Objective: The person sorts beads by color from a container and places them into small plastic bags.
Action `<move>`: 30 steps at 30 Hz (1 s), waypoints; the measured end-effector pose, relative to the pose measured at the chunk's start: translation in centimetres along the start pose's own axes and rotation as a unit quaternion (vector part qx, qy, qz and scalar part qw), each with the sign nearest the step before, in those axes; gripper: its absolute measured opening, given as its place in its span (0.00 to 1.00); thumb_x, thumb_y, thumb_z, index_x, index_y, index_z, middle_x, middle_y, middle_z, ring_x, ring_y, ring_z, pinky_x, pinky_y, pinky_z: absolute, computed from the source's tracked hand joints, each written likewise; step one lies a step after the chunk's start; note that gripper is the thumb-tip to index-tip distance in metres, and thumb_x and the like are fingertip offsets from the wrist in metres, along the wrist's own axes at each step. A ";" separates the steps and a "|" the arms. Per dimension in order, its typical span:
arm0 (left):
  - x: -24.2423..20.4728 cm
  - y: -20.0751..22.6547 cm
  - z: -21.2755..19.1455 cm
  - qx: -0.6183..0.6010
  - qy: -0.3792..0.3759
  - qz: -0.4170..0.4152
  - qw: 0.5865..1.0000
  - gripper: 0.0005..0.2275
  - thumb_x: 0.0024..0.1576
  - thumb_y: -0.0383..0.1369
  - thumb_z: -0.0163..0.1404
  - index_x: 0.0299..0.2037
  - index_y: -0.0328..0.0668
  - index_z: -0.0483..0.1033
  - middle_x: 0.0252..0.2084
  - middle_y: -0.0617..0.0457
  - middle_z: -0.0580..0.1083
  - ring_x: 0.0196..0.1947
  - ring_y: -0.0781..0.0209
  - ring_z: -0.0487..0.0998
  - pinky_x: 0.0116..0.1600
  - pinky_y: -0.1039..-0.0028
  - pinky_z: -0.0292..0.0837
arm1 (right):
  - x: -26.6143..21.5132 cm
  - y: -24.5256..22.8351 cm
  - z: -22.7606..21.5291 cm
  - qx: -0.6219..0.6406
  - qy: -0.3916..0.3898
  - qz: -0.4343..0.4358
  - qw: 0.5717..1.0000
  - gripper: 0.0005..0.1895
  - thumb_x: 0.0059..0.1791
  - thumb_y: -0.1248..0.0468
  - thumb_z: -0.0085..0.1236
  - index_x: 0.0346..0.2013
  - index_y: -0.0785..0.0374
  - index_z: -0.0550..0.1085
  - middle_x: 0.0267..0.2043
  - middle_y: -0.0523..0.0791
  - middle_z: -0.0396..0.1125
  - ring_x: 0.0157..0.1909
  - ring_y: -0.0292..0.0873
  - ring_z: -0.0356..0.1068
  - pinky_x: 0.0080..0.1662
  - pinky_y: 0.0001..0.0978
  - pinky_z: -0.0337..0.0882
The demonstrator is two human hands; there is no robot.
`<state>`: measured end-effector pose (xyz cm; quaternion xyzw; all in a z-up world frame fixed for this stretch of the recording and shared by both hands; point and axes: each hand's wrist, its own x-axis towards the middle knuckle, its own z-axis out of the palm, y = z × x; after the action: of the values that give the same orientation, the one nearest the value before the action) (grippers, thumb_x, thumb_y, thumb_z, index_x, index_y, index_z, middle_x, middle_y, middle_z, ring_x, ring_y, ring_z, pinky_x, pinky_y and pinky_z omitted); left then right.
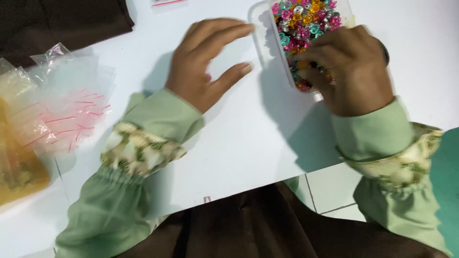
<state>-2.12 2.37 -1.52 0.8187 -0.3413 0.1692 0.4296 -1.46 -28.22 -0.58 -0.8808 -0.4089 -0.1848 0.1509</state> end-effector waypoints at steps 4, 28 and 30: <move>5.0 -3.0 6.0 0.031 -0.034 0.061 0.997 0.14 0.69 0.29 0.56 0.62 0.42 0.71 0.56 0.46 0.72 0.57 0.46 0.72 0.61 0.57 0.70 | -2.1 3.6 -0.3 -0.029 -0.024 0.021 0.999 0.15 0.58 0.71 0.73 0.59 0.71 0.82 0.53 0.57 0.71 0.52 0.61 0.68 0.54 0.53 0.70; 9.4 -8.4 14.3 0.120 -0.153 -0.098 0.976 0.06 0.52 0.26 0.55 0.28 0.53 0.74 0.24 0.56 0.74 0.24 0.54 0.73 0.27 0.60 0.64 | -1.0 6.3 4.6 -0.073 -0.025 0.050 0.996 0.20 0.47 0.74 0.70 0.55 0.64 0.85 0.51 0.50 0.77 0.50 0.58 0.73 0.39 0.50 0.77; 9.5 -8.2 14.1 0.119 -0.154 -0.102 0.976 0.07 0.53 0.27 0.55 0.27 0.53 0.73 0.24 0.57 0.73 0.24 0.54 0.72 0.27 0.60 0.64 | -0.8 6.6 4.5 -0.075 -0.043 0.051 0.995 0.20 0.46 0.73 0.69 0.54 0.62 0.85 0.51 0.47 0.76 0.51 0.56 0.75 0.36 0.48 0.78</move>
<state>10.18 -9.86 -9.02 0.9108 -0.2959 0.0359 0.2858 4.08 -30.94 -5.72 -0.9165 -0.3545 -0.1692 0.0757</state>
